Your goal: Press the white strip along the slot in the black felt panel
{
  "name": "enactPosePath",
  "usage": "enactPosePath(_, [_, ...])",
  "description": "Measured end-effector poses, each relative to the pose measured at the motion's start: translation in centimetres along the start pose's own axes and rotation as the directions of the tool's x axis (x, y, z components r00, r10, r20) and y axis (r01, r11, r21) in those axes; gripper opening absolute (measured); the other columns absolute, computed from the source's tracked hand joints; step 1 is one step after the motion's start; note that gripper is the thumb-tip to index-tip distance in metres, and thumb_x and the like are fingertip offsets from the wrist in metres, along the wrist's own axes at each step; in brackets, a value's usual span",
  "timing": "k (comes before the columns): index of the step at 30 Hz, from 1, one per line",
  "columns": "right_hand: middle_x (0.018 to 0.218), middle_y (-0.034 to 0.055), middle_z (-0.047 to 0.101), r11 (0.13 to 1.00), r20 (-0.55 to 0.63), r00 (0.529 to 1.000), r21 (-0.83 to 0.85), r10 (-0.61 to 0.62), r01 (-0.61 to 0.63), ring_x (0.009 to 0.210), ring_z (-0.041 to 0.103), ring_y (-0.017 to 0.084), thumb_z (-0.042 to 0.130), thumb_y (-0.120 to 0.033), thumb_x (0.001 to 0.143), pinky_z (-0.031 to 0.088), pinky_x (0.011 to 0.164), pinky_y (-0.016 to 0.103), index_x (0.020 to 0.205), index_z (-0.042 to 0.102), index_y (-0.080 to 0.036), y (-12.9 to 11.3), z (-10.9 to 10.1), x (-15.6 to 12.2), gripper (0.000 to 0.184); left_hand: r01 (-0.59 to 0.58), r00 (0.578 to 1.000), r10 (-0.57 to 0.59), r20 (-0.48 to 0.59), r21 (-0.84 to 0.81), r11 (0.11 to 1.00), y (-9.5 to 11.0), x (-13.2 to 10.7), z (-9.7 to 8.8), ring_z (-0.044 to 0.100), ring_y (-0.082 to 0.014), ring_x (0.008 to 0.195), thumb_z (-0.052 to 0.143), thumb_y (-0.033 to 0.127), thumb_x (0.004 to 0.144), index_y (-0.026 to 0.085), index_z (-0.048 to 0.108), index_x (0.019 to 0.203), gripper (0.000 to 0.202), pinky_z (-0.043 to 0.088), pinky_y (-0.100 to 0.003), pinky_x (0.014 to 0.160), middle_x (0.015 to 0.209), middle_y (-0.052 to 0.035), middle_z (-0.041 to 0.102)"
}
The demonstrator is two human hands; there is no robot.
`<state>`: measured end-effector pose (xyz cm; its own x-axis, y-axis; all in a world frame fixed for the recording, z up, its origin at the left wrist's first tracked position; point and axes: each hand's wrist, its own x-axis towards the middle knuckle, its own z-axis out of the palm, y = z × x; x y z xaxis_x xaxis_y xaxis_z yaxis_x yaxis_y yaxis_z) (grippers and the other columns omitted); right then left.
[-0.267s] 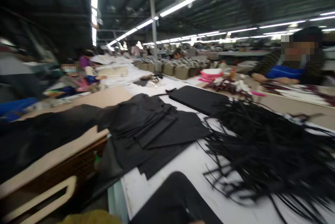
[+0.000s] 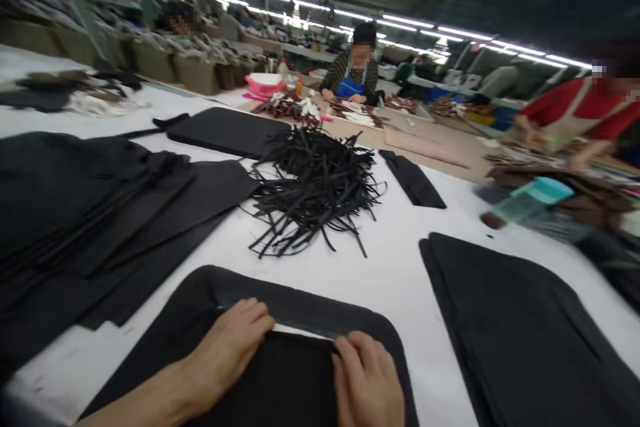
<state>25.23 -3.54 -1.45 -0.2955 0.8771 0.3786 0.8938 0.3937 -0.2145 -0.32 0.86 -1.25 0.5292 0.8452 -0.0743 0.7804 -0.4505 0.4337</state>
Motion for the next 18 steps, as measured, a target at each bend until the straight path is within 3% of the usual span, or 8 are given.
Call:
enactPosePath(4, [0.1,0.0076,0.059,0.993,0.04,0.998,0.106,0.049,-0.053,0.089,0.056,0.022,0.042,-0.009,0.086,0.048,0.076,0.036,0.104,0.054,-0.023,-3.3,0.0,2.4,0.026,-0.011,1.0,0.012,0.025,-0.066,0.998,-0.2,-0.1,-0.5,0.047,-0.0215,0.087,0.029,0.002,0.087,0.019,0.054,0.095,0.031,0.041,-0.04,0.084,0.093,-0.0051,0.053])
enactPosePath(8, [0.105,0.0054,0.058,0.985,0.16,0.987,0.171,0.008,-0.035,0.092,0.053,0.021,0.046,-0.003,0.081,0.044,0.081,0.034,0.106,0.056,-0.021,-5.6,0.8,4.2,0.033,-0.016,1.0,0.018,0.02,-0.089,0.996,-0.3,0.0,-0.2,0.045,-0.021,0.087,0.029,0.003,0.088,0.02,0.055,0.096,0.031,0.039,-0.038,0.083,0.093,-0.004,0.051])
enactPosePath(12, [0.086,0.002,0.058,0.996,0.33,0.943,0.064,0.041,-0.066,0.078,0.051,0.02,0.048,-0.005,0.084,0.04,0.071,0.033,0.091,0.06,-0.022,-5.9,2.1,4.8,0.021,-0.038,0.999,0.038,-0.005,-0.031,0.999,-0.4,-0.1,0.0,0.044,-0.0216,0.087,0.03,0.002,0.087,0.018,0.055,0.095,0.031,0.039,-0.039,0.082,0.095,-0.0048,0.051])
enactPosePath(18, [0.082,0.0009,0.054,0.995,0.326,0.944,0.071,0.047,-0.074,0.076,0.048,0.018,0.048,-0.006,0.087,0.037,0.069,0.031,0.086,0.059,-0.021,-5.6,2.9,4.8,0.018,-0.064,0.998,0.063,-0.023,-0.033,0.997,-0.6,0.1,-0.2,0.045,-0.0201,0.084,0.03,0.004,0.089,0.019,0.056,0.093,0.03,0.04,-0.037,0.079,0.091,-0.0039,0.052])
